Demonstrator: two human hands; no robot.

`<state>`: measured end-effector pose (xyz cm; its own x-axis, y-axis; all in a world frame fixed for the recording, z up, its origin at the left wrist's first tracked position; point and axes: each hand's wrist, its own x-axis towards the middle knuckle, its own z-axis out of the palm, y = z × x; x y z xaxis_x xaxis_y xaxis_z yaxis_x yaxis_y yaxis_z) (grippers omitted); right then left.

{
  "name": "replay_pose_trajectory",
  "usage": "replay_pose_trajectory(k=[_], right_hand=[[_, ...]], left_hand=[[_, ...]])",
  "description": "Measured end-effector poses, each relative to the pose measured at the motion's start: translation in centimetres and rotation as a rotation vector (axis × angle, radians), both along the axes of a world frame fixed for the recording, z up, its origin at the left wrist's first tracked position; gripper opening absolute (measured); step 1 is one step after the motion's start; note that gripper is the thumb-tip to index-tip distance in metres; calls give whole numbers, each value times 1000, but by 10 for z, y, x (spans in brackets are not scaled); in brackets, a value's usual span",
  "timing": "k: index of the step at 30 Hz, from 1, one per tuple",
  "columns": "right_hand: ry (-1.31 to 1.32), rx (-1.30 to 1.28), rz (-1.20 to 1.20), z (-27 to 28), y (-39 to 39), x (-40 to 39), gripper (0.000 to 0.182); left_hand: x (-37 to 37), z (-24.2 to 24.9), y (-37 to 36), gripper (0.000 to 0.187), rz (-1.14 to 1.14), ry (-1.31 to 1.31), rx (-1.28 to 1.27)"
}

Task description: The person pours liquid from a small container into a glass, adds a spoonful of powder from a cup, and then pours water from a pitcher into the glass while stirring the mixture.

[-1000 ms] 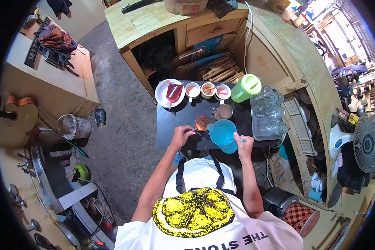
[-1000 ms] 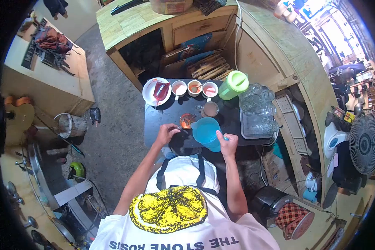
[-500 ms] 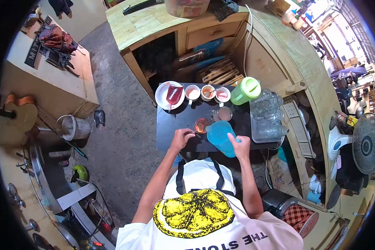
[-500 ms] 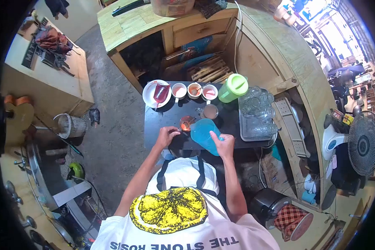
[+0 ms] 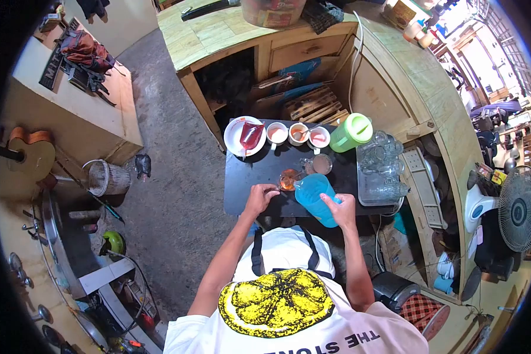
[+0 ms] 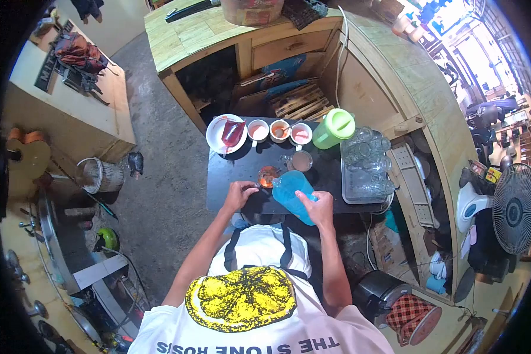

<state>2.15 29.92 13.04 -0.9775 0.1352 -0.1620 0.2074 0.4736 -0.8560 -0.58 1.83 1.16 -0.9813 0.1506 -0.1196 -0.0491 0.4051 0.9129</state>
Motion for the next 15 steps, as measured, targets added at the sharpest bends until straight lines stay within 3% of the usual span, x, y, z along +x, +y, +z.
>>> replay_pose_trajectory(k=[15], right_hand=[[-5,136,36,-5,8,-6,63]], left_hand=[[2,-1,3,22,9,-25,-30]])
